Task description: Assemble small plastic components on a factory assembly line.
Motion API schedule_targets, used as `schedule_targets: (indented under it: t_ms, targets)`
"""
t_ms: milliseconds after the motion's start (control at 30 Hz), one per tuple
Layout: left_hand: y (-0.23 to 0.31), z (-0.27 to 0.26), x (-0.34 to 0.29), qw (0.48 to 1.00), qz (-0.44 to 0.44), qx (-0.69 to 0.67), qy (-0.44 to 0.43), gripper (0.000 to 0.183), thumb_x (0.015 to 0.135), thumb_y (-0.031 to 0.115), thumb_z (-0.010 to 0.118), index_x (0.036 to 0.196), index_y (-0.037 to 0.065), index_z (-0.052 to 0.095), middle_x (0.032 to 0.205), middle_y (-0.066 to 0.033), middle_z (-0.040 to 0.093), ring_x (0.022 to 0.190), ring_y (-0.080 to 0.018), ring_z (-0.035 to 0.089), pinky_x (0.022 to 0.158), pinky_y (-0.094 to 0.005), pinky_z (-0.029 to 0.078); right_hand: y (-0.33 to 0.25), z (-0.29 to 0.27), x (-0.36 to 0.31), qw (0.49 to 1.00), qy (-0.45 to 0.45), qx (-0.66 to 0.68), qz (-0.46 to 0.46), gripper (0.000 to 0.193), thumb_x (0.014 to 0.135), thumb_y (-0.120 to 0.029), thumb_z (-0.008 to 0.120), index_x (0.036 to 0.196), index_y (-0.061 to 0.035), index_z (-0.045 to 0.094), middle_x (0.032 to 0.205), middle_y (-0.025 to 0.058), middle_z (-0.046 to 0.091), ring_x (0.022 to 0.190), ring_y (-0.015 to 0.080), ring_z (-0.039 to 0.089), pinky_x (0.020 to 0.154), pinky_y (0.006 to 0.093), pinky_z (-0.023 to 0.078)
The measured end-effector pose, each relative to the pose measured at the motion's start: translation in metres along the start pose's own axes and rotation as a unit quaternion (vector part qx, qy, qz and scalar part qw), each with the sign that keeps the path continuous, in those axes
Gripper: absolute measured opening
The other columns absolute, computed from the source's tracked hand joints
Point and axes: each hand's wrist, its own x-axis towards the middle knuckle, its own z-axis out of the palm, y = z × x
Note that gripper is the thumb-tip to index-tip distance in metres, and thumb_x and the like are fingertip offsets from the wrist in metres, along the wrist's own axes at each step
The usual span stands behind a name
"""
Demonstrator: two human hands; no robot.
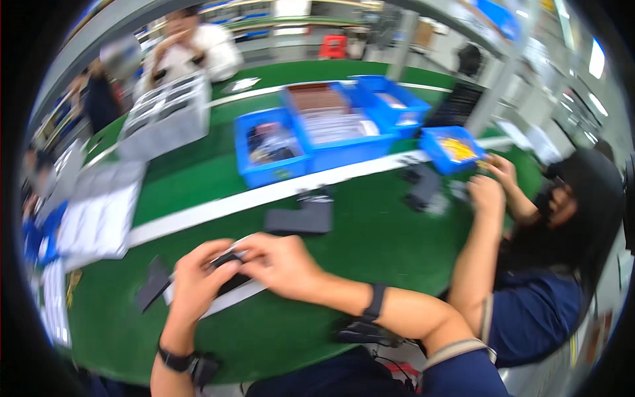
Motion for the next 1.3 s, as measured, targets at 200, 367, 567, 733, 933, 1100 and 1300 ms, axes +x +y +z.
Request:
schedule_targets:
  t_ms: [200, 367, 567, 733, 933, 1100, 1300]
  targets:
    - [-0.002, 0.001, -0.001, 1.0, -0.007, -0.006, -0.007, 0.025, 0.083, 0.008, 0.067, 0.105, -0.002, 0.063, 0.091, -0.0048, 0.066, 0.082, -0.0097, 0.06, 0.075, -0.0241, 0.05, 0.008, 0.003, -0.008, 1.0, -0.002, 0.019, 0.006, 0.033, 0.076, -0.009, 0.074, 0.106, -0.001, 0.061, 0.084, 0.0089, 0.069, 0.071, 0.0098, 0.062, 0.064, 0.0253, 0.05]
    - [-0.006, 0.0, -0.005, 0.997, -0.035, -0.071, 0.015, 0.019, 0.085, 0.013, 0.067, 0.098, -0.001, 0.065, 0.09, -0.0019, 0.064, 0.079, -0.0055, 0.056, 0.07, -0.021, 0.047, 0.003, 0.007, -0.009, 0.994, 0.019, 0.055, 0.094, 0.027, 0.076, -0.004, 0.073, 0.1, 0.0016, 0.062, 0.086, 0.0097, 0.068, 0.077, 0.0103, 0.064, 0.069, 0.0238, 0.052]
    - [0.0, 0.0, -0.003, 0.999, 0.007, -0.013, 0.036, 0.017, 0.084, 0.019, 0.069, 0.09, 0.003, 0.068, 0.084, -0.0015, 0.062, 0.073, -0.0067, 0.052, 0.064, -0.0227, 0.043, 0.005, 0.01, -0.006, 0.993, 0.047, 0.092, 0.055, 0.021, 0.077, -0.001, 0.072, 0.095, 0.0037, 0.061, 0.085, 0.0096, 0.068, 0.077, 0.0112, 0.064, 0.072, 0.0244, 0.053]
    - [0.004, 0.001, -0.005, 0.998, 0.014, -0.012, 0.059, 0.018, 0.083, 0.019, 0.07, 0.09, 0.002, 0.068, 0.079, -0.0023, 0.059, 0.071, -0.0084, 0.052, 0.063, -0.0238, 0.043, 0.003, 0.009, -0.006, 0.994, 0.055, 0.081, 0.039, 0.014, 0.079, -0.002, 0.07, 0.09, 0.0034, 0.063, 0.083, 0.0069, 0.067, 0.075, 0.0095, 0.063, 0.071, 0.0234, 0.052]
    - [-0.003, 0.004, -0.005, 0.996, 0.06, -0.002, 0.064, 0.014, 0.082, 0.015, 0.068, 0.09, 0.002, 0.068, 0.078, -0.0033, 0.059, 0.069, -0.0096, 0.053, 0.061, -0.0256, 0.043, 0.008, 0.009, -0.007, 0.998, 0.047, 0.044, 0.028, 0.008, 0.082, -0.003, 0.067, 0.086, 0.0039, 0.065, 0.077, 0.0022, 0.064, 0.07, 0.0059, 0.058, 0.066, 0.0204, 0.047]
    - [0.0, -0.012, -0.006, 0.992, 0.081, 0.093, -0.017, 0.018, 0.08, 0.013, 0.069, 0.094, 0.002, 0.066, 0.082, -0.0054, 0.064, 0.071, -0.0125, 0.057, 0.066, -0.0282, 0.047, 0.004, 0.004, -0.008, 0.99, -0.026, 0.095, 0.099, 0.007, 0.082, -0.003, 0.068, 0.087, 0.0021, 0.066, 0.078, 0.0004, 0.064, 0.07, 0.0044, 0.056, 0.062, 0.0184, 0.044]
    - [-0.023, -0.088, -0.005, 0.998, -0.043, 0.032, 0.024, 0.018, 0.081, 0.012, 0.068, 0.096, 0.003, 0.065, 0.087, -0.0047, 0.065, 0.083, -0.0115, 0.058, 0.078, -0.0263, 0.047, -0.007, 0.014, -0.01, 0.981, -0.021, 0.142, 0.133, 0.019, 0.083, -0.011, 0.068, 0.096, 0.0026, 0.067, 0.086, 0.0041, 0.066, 0.073, 0.0063, 0.056, 0.066, 0.021, 0.045]
